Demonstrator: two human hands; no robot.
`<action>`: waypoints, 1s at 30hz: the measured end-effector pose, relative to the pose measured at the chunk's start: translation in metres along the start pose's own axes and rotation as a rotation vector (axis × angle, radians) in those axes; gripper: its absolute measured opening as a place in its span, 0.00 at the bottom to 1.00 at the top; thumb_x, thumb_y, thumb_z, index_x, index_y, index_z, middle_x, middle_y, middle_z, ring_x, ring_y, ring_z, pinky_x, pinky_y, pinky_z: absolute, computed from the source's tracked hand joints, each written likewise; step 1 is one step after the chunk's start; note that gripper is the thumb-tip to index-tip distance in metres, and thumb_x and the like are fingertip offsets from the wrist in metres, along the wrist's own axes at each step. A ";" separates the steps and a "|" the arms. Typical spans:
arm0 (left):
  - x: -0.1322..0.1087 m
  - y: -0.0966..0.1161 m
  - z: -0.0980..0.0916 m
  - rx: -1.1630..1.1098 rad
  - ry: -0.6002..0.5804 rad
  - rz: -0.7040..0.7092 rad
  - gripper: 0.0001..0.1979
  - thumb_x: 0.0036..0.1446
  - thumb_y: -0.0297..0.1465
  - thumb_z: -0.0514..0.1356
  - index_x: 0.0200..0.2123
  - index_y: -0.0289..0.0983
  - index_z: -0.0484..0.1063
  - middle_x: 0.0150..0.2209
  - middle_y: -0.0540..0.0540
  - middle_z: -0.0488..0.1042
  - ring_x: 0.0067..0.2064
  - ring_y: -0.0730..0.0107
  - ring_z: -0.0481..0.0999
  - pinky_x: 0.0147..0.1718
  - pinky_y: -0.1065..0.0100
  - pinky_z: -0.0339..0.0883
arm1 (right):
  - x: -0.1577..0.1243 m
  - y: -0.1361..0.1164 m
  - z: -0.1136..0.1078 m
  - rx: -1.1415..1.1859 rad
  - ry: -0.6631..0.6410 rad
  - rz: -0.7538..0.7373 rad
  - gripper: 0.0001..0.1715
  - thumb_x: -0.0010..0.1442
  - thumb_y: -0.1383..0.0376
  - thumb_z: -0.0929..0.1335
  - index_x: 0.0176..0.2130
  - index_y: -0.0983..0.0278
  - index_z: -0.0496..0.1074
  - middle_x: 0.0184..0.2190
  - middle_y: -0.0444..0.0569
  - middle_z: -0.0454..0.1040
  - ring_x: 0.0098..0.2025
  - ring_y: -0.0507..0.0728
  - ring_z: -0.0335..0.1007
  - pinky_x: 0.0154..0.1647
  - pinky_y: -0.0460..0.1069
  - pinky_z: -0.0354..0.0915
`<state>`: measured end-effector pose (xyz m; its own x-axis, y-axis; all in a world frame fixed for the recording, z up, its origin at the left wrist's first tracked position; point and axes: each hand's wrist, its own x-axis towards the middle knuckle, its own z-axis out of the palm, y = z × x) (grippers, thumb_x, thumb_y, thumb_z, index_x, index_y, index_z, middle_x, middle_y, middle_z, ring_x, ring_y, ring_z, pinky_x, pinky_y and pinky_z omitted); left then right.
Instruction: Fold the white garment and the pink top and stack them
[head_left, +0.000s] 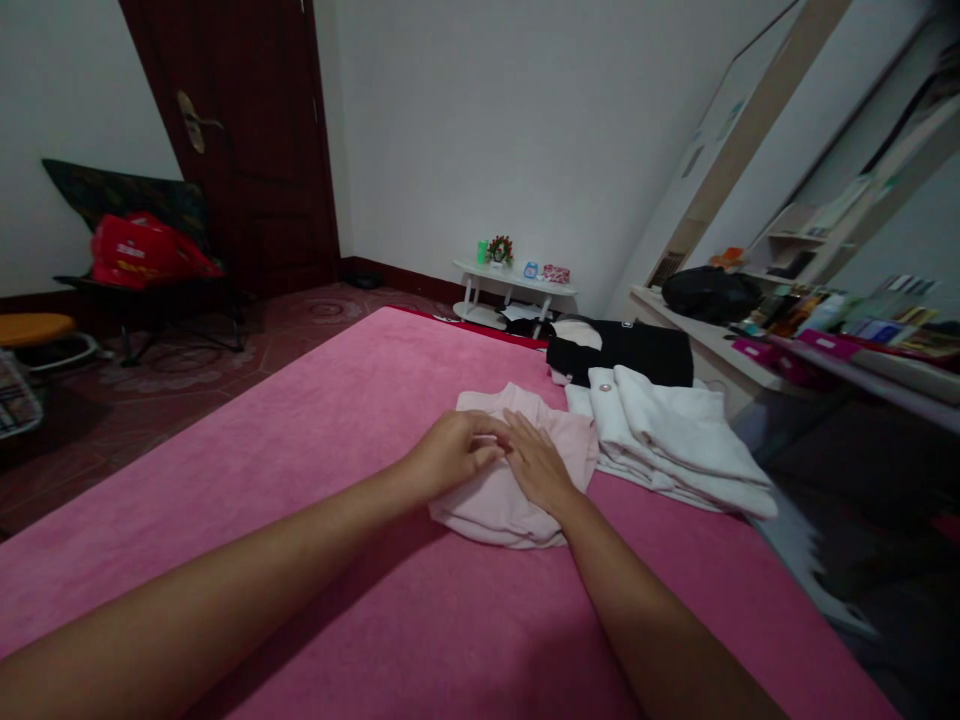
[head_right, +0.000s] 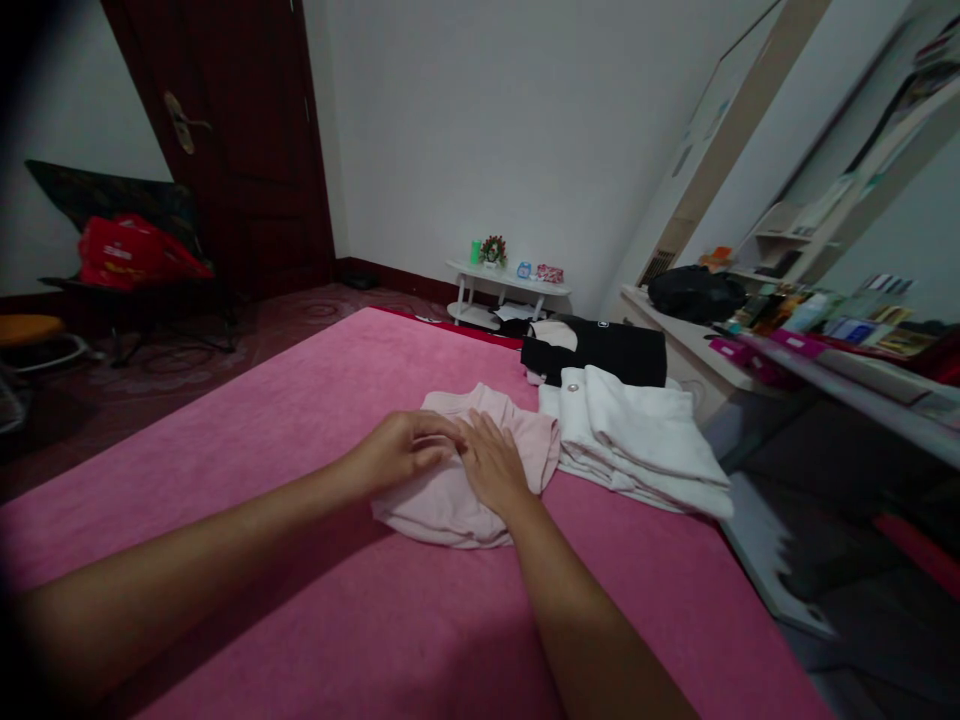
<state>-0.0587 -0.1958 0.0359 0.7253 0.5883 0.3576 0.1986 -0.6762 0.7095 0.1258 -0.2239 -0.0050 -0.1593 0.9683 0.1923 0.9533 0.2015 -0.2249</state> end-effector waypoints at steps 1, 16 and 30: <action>-0.001 -0.007 0.001 0.073 -0.027 0.028 0.17 0.57 0.33 0.55 0.48 0.34 0.73 0.50 0.40 0.75 0.51 0.60 0.73 0.52 0.64 0.63 | 0.000 0.000 0.001 0.028 0.043 0.019 0.28 0.68 0.60 0.52 0.63 0.60 0.58 0.66 0.51 0.53 0.68 0.59 0.43 0.66 0.62 0.44; 0.002 0.021 0.023 0.647 -0.360 -0.125 0.59 0.37 0.67 0.53 0.65 0.35 0.53 0.66 0.28 0.47 0.65 0.32 0.47 0.60 0.41 0.43 | 0.005 0.048 -0.009 -0.195 0.114 0.290 0.25 0.67 0.60 0.56 0.60 0.62 0.65 0.61 0.59 0.61 0.64 0.66 0.52 0.62 0.67 0.47; -0.018 0.014 0.031 0.550 -0.265 -0.005 0.55 0.38 0.62 0.58 0.64 0.37 0.54 0.67 0.32 0.46 0.66 0.31 0.42 0.58 0.35 0.35 | 0.034 0.040 -0.001 -0.066 -0.094 0.143 0.30 0.68 0.53 0.52 0.66 0.55 0.48 0.69 0.48 0.41 0.70 0.62 0.34 0.64 0.69 0.39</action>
<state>-0.0481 -0.2300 0.0206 0.8487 0.5096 0.1418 0.4627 -0.8451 0.2678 0.1585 -0.1831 -0.0063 -0.0408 0.9965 0.0724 0.9822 0.0533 -0.1802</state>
